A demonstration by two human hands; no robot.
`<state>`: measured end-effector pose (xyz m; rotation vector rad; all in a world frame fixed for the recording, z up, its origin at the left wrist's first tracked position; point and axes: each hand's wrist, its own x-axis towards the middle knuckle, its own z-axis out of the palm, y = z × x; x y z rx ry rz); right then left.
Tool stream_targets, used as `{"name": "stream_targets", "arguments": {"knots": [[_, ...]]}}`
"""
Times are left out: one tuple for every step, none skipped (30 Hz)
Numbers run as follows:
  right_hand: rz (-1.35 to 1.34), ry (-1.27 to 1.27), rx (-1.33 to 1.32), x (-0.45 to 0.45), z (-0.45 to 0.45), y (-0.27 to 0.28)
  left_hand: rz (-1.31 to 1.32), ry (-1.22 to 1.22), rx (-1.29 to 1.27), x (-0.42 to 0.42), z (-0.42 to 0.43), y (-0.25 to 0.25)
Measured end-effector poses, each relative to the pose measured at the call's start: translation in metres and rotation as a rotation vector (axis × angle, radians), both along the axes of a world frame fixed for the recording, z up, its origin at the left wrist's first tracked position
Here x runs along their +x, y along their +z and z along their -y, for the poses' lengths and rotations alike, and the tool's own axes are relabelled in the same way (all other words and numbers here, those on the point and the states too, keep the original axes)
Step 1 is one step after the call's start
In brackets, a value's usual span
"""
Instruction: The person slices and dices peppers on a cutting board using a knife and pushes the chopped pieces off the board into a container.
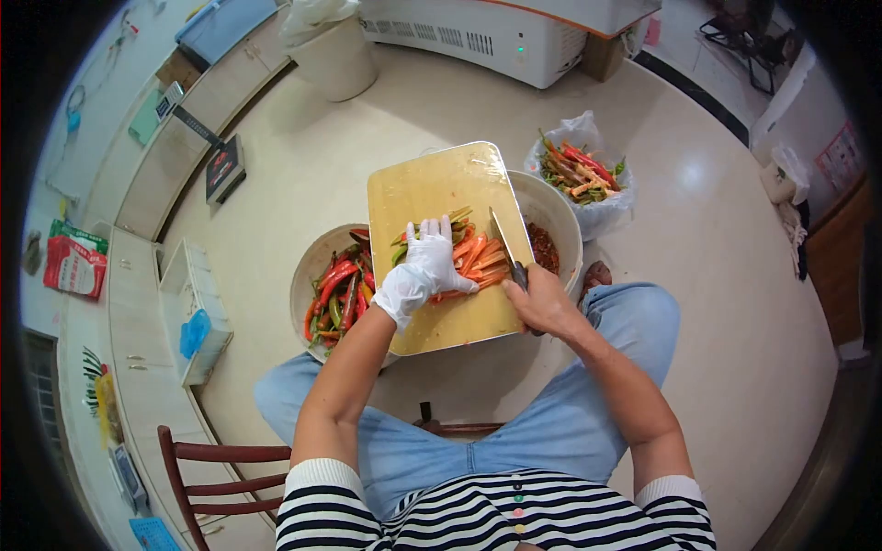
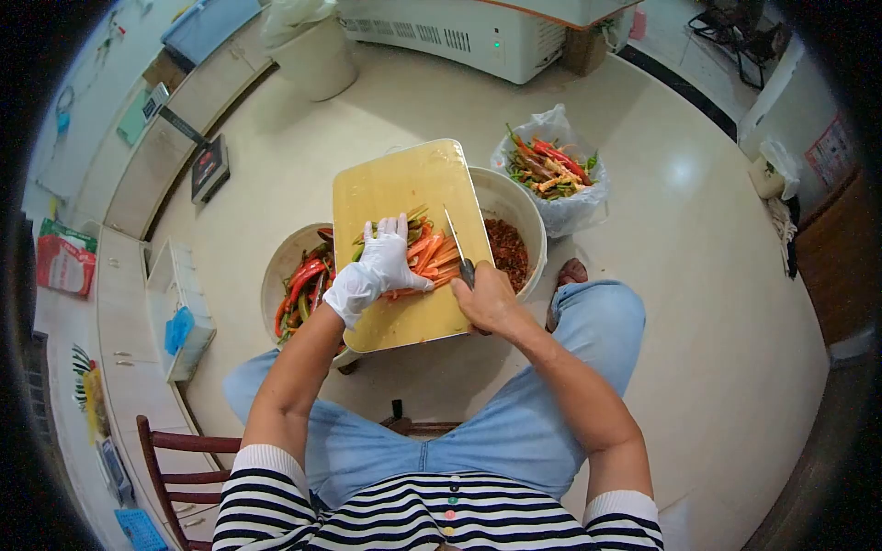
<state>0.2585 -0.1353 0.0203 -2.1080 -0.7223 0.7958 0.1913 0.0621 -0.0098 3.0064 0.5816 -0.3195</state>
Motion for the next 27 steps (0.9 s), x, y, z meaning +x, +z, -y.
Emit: {"name": "stream_targets", "arguments": {"knots": [[-0.072,-0.043,-0.003,-0.004,-0.003,0.003,-0.001,0.003,0.002,0.000,-0.002,-0.001],[0.328,0.006,0.141,0.000,-0.006,-0.037,0.005,-0.021,-0.003,0.000,-0.005,-0.002],[0.326,0.010,0.142,-0.001,-0.008,-0.034,0.012,-0.043,-0.007,0.000,-0.008,-0.005],[0.033,-0.059,0.218,0.001,-0.012,-0.029,0.013,-0.037,-0.007,0.000,-0.013,-0.013],[-0.261,-0.125,0.288,0.003,-0.016,-0.026,0.065,-0.059,0.025,0.001,-0.017,-0.022],[-0.266,-0.126,0.305,0.006,-0.016,-0.026,0.117,-0.082,0.056,0.001,-0.021,-0.027],[-0.268,-0.120,0.304,0.008,-0.016,-0.025,0.116,-0.075,0.057,0.002,-0.024,-0.031],[-0.236,-0.156,0.288,0.010,-0.016,-0.023,0.128,-0.069,0.031,0.005,-0.026,-0.036],[-0.204,-0.191,0.271,0.012,-0.015,-0.021,0.139,-0.063,0.005,0.006,-0.026,-0.038],[-0.229,-0.200,0.284,0.014,-0.014,-0.018,0.181,-0.050,0.025,0.008,-0.026,-0.040],[-0.255,-0.236,0.294,0.014,-0.013,-0.013,0.179,-0.037,0.027,0.010,-0.025,-0.042],[-0.280,-0.241,0.310,0.018,-0.012,-0.016,0.156,0.002,0.030,0.013,-0.022,-0.043],[-0.306,-0.246,0.325,0.021,-0.012,-0.017,0.132,0.041,0.033,0.015,-0.021,-0.045],[-0.325,-0.254,0.352,0.022,-0.012,-0.017,0.109,0.056,0.007,0.016,-0.020,-0.047],[-0.327,-0.243,0.351,0.022,-0.012,-0.014,0.109,0.067,0.009,0.011,-0.021,-0.039],[-0.328,-0.247,0.357,0.023,-0.011,-0.011,0.111,0.051,-0.041,0.007,-0.021,-0.032],[-0.329,-0.252,0.363,0.023,-0.011,-0.009,0.115,0.032,-0.092,0.004,-0.021,-0.025],[-0.354,-0.253,0.396,0.024,-0.010,-0.009,0.138,0.035,-0.161,0.001,-0.027,-0.019],[-0.355,-0.249,0.395,0.024,-0.010,-0.007,0.138,0.039,-0.161,-0.004,-0.034,-0.013],[-0.372,-0.266,0.421,0.024,-0.010,-0.004,0.215,0.038,-0.195,-0.010,-0.042,-0.007],[-0.388,-0.283,0.449,0.024,-0.011,-0.001,0.293,0.035,-0.227,-0.017,-0.049,0.001],[-0.395,-0.282,0.450,0.025,-0.012,-0.001,0.314,0.020,-0.181,-0.029,-0.054,0.011],[-0.396,-0.278,0.453,0.025,-0.012,-0.001,0.314,0.023,-0.177,-0.040,-0.056,0.020],[-0.389,-0.282,0.472,0.026,-0.013,-0.001,0.232,0.017,-0.155,-0.050,-0.057,0.029],[-0.381,-0.287,0.491,0.026,-0.014,0.000,0.150,0.011,-0.134,-0.060,-0.056,0.033],[-0.376,-0.299,0.491,0.025,-0.015,0.001,0.193,-0.006,-0.037,-0.070,-0.053,0.028],[-0.375,-0.296,0.492,0.025,-0.016,0.001,0.196,-0.004,-0.036,-0.077,-0.046,0.026]]}}
